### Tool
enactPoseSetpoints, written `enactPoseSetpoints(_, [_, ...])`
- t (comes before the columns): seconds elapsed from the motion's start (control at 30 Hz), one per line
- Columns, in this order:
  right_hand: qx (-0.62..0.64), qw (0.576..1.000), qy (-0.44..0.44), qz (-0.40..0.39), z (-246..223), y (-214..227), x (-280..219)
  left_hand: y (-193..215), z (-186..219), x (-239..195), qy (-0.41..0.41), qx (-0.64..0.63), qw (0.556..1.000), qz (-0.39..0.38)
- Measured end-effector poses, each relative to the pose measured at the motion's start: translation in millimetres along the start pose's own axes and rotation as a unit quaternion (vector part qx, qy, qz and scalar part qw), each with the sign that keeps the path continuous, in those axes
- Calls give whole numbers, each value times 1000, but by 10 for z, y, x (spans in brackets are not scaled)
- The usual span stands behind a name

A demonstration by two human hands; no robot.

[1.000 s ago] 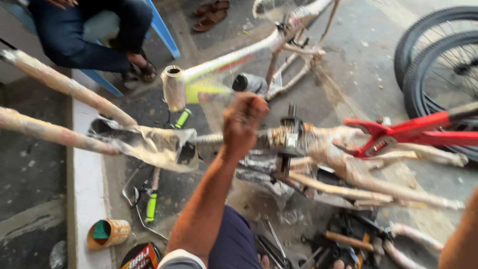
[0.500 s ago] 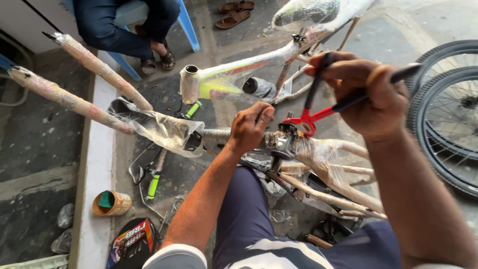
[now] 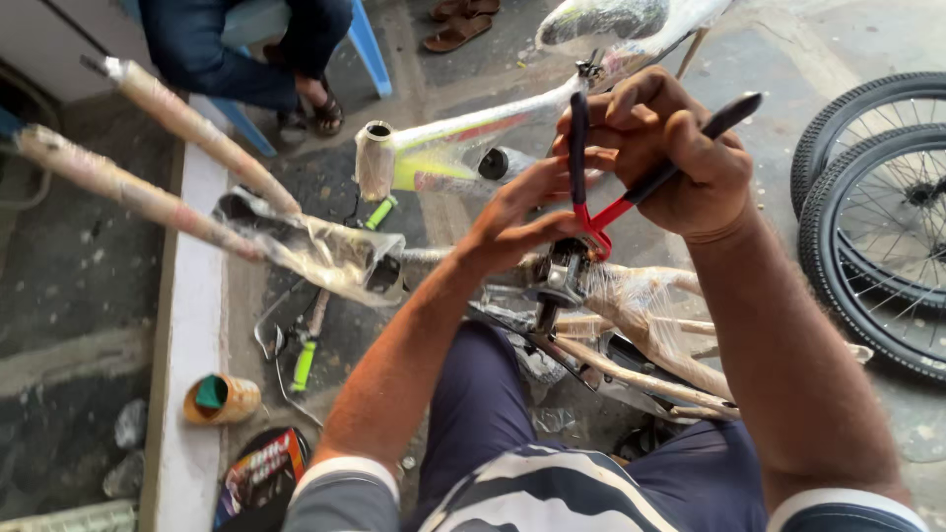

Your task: The person is repairing a bicycle bottom bracket while sitting on the floor. They use a red bottom bracket tool to loosen and remove the bearing cups from the bicycle frame, handling the small metal components with their hands.

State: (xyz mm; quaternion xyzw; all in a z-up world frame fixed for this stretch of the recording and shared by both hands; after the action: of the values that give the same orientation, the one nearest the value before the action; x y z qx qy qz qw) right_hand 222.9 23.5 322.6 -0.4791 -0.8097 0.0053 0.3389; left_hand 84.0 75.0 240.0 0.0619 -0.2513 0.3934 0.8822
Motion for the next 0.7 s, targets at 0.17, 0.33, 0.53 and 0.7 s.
enactPoseSetpoints(0.17, [22, 999, -37, -8, -90, -39, 36, -383, -470, 335, 223, -149, 961, -68])
enactPoseSetpoints(0.33, [-34, 997, -61, 20, -109, -113, 149, -458, -849, 244, 225, -215, 947, -85])
enactPoseSetpoints(0.53, [-380, 878, -270, 106, 1086, -496, 975, 164, -823, -209, 153, -519, 830, 135])
enactPoseSetpoints(0.7, [-470, 840, 226, -150, 289, -531, 801, 88, -569, -9, 161, -397, 901, 71])
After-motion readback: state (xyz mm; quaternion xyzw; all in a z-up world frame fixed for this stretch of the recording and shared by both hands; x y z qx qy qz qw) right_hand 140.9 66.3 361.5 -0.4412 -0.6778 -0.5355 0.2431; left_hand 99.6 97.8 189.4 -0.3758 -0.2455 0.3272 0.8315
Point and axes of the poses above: each hand's wrist, its own x-axis towards the middle knuckle, its own y-axis out of the back of the hand, z = x × y, the point moved 7 cm from there along x, towards the middle knuckle, and after that the axes turned 10 degrees about z, right-handed, at the moved point
